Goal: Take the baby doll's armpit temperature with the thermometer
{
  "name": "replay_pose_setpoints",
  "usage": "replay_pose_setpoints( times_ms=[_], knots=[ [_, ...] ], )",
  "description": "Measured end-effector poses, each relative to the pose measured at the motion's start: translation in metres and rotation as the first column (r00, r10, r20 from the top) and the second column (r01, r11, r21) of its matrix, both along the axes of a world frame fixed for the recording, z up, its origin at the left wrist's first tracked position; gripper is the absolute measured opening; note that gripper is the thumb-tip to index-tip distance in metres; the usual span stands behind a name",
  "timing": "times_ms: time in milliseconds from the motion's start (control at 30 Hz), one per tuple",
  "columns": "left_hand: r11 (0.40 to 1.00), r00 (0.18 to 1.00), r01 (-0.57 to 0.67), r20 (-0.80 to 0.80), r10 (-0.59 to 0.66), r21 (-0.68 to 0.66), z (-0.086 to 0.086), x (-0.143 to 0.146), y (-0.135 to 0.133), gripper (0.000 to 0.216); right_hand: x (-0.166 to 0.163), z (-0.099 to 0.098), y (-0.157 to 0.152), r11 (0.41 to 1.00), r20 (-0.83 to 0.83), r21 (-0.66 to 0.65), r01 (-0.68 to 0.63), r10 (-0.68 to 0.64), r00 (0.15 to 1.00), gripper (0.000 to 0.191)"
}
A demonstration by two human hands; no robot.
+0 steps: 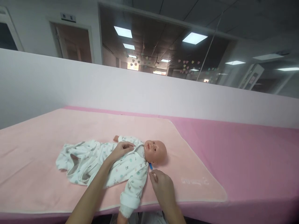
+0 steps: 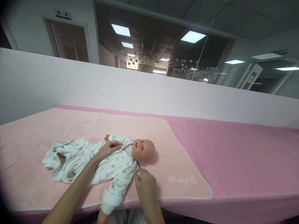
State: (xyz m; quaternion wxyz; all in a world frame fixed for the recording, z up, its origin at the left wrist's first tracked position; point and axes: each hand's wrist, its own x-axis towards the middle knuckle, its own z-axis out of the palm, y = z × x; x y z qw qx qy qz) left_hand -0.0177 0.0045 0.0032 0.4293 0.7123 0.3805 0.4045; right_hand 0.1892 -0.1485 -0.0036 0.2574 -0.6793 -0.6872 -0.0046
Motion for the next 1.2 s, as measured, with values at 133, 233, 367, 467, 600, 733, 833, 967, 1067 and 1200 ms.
replay_pose_setpoints(
  times_ms=[133,233,367,467,600,733,833,967,1067,1200],
  knots=[
    [1.0,1.0,0.017,-0.012,-0.017,0.007,-0.003,0.002,0.002,0.033,-0.036,0.027,0.042,0.987,-0.02,0.074,-0.141,0.142,0.99,0.017],
    [0.999,0.999,0.038,0.02,-0.038,-0.003,-0.006,0.004,0.005,0.033,-0.054,0.034,0.075,0.978,0.026,0.066,-0.197,0.196,0.98,0.017],
    [1.0,0.999,0.004,0.033,-0.004,-0.008,-0.006,0.004,0.004,0.033,-0.058,0.03,0.095,0.946,-0.041,0.078,-0.315,0.319,0.947,0.036],
    [1.0,1.0,-0.011,0.016,0.011,-0.023,-0.003,0.004,0.002,0.032,-0.053,0.03,0.094,0.912,-0.062,0.092,-0.399,0.405,0.912,0.049],
    [0.998,1.0,-0.008,-0.02,0.007,-0.056,0.003,0.003,-0.001,0.027,-0.041,0.037,0.095,0.879,0.021,0.088,-0.469,0.469,0.883,0.054],
    [0.998,0.999,0.025,-0.027,-0.026,-0.05,0.006,0.002,-0.003,0.02,-0.035,0.042,0.106,0.844,0.082,0.056,-0.534,0.529,0.845,0.044],
    [0.998,0.999,0.047,-0.021,-0.048,-0.043,0.007,0.001,-0.002,0.02,-0.035,0.042,0.112,0.837,0.106,0.04,-0.545,0.539,0.836,0.039],
    [0.998,0.999,0.047,-0.012,-0.048,-0.048,0.008,-0.001,-0.003,0.021,-0.037,0.039,0.113,0.824,0.126,0.082,-0.561,0.55,0.826,0.033],
    [0.999,0.999,0.022,-0.029,-0.023,-0.05,0.012,-0.002,-0.006,0.026,-0.039,0.033,0.11,0.823,0.164,0.125,-0.554,0.534,0.829,0.031],
    [0.999,0.998,0.035,-0.042,-0.037,-0.037,0.014,-0.003,-0.012,0.03,-0.046,0.022,0.105,0.857,0.167,0.166,-0.488,0.464,0.87,0.032]
  ],
)
